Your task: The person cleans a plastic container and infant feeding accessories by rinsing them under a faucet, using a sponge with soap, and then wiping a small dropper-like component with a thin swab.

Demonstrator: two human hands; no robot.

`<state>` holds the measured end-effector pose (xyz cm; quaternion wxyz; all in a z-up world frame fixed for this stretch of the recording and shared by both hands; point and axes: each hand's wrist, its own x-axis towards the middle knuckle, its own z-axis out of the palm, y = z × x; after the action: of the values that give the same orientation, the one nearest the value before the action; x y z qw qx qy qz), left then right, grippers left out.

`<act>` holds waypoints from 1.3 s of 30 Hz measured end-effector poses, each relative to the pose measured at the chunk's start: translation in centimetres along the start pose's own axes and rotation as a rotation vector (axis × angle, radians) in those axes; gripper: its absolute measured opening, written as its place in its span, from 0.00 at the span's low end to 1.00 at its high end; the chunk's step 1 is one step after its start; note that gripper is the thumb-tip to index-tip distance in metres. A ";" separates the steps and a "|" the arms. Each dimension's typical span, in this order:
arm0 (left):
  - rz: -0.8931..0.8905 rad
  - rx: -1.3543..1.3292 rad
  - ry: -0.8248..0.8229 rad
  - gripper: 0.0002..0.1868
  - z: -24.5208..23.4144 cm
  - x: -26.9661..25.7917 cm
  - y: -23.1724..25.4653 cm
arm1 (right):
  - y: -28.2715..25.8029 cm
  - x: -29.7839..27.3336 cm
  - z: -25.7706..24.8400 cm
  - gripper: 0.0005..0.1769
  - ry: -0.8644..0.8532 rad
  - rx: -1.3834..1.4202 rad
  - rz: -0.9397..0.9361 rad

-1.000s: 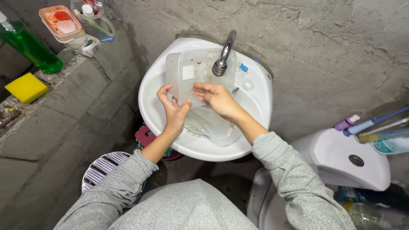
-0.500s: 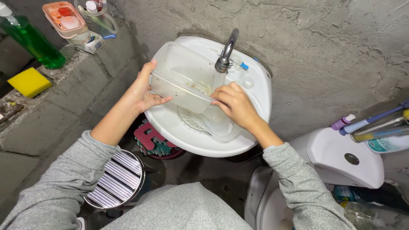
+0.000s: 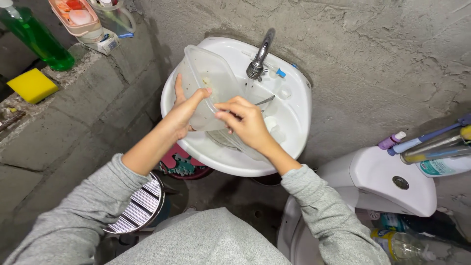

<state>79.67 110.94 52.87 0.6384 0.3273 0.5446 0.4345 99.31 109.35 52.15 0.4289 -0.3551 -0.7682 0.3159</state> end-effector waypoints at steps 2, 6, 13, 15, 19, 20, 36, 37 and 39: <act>-0.037 0.079 -0.058 0.67 -0.8 0.7 1.3 | 1.6 0.3 -1.6 0.14 -0.052 0.336 0.216; -0.115 0.145 -0.120 0.66 -1.1 1.7 3.4 | 5.3 1.7 -4.5 0.16 0.057 0.216 0.463; -0.074 0.331 -0.146 0.68 0.7 1.4 5.6 | 6.6 4.5 -6.5 0.15 -0.010 0.160 0.437; -0.100 0.377 -0.152 0.67 0.6 1.4 5.8 | 6.3 4.7 -6.8 0.14 -0.038 0.123 0.457; -0.110 0.355 -0.221 0.65 -0.4 2.0 5.8 | 5.6 4.7 -6.8 0.15 -0.059 0.114 0.487; -0.134 0.334 -0.241 0.64 -0.8 2.1 5.4 | 5.4 4.7 -6.7 0.15 -0.056 0.134 0.491; -0.278 -0.373 -0.727 0.55 -4.9 4.0 -4.2 | 5.5 6.5 -7.4 0.16 0.174 0.601 0.595; -0.244 -0.414 -0.728 0.55 -4.8 3.9 -4.7 | 5.7 6.5 -7.6 0.17 0.203 0.601 0.563; -0.175 -0.493 -0.731 0.55 -4.5 4.1 -5.2 | 5.9 6.5 -8.1 0.17 0.224 0.611 0.546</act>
<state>76.43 112.27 45.69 0.8821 0.2502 0.1890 0.3515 105.65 119.34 53.78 0.4960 -0.4343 -0.4657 0.5904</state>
